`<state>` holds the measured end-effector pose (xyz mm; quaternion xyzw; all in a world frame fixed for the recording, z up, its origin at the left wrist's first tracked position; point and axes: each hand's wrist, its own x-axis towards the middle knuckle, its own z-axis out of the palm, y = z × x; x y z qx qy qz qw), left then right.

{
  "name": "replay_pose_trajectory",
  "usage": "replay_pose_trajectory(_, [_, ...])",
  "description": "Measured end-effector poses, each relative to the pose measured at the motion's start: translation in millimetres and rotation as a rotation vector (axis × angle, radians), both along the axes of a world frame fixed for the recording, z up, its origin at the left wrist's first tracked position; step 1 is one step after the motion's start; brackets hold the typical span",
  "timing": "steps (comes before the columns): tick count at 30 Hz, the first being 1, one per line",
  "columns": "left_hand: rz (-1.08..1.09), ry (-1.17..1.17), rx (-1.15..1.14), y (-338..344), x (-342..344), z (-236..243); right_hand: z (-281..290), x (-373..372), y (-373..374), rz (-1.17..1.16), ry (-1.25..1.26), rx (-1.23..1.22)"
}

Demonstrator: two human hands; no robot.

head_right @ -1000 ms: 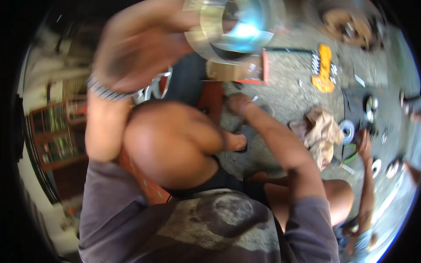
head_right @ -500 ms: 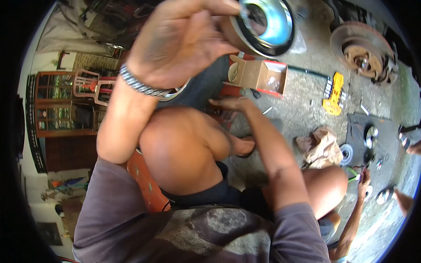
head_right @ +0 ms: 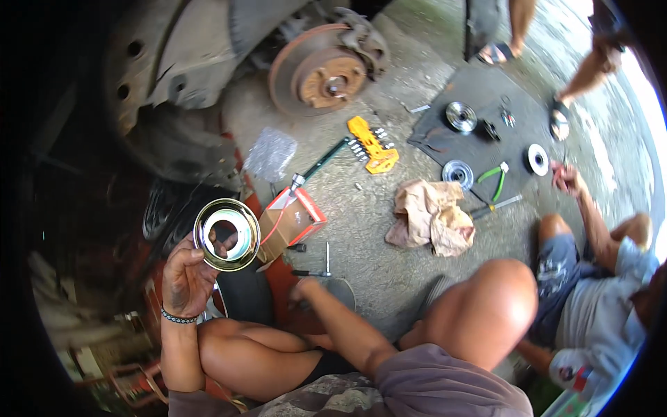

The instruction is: Repairing car wheel hub and engine components.

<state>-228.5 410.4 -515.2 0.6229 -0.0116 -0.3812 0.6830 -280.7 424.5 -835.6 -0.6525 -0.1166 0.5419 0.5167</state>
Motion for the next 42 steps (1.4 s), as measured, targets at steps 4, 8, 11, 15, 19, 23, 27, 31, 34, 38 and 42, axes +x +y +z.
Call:
replay_pose_trajectory(4, [-0.242, -0.038, -0.052, -61.2, 15.7, -35.2, 43.4, -45.2, -242.0, -0.827, 0.011, 0.018])
replay_pose_trajectory(8, [-0.309, 0.055, -0.118, -129.5, 14.4, -69.7, 97.1, -78.4, -367.1, -1.631, -0.351, -0.206])
replay_pose_trajectory(11, [-0.389, 0.07, -0.116, -162.5, 35.2, -104.1, 162.3, -73.8, -384.5, -1.944, -0.341, 0.421])
replay_pose_trajectory(15, [-0.47, 0.144, -0.092, -204.6, 27.1, -132.2, 178.2, -56.9, -379.8, -1.975, -0.41, 0.897])
replay_pose_trajectory(19, [-0.477, 0.149, 0.007, -212.4, 39.9, -166.9, 190.6, -50.9, -379.4, -1.774, -0.172, 1.371])
replay_pose_trajectory(23, [-0.49, 0.105, 0.081, -212.8, 39.3, -183.7, 174.0, -31.9, -401.1, -1.688, -0.143, 1.383])
replay_pose_trajectory(27, [-0.483, 0.103, 0.134, -204.5, 47.8, -195.8, 181.2, -14.5, -406.0, -1.847, -0.139, 1.397])
replay_pose_trajectory(31, [-0.494, 0.063, 0.139, -201.6, 49.4, -196.5, 174.5, -6.7, -414.9, -1.739, -0.1, 1.531])
replay_pose_trajectory(34, [-0.463, 0.045, 0.128, -202.3, 48.2, -195.7, 180.4, -17.1, -413.7, -1.563, -0.152, 1.57])
replay_pose_trajectory(38, [-0.489, 0.023, 0.128, -202.1, 45.2, -194.1, 183.8, -24.5, -414.2, -1.677, -0.132, 1.624])
replay_pose_trajectory(42, [-0.516, 0.018, 0.147, -200.4, 45.4, -195.1, 192.1, -45.0, -409.6, -1.813, -0.212, 1.423])
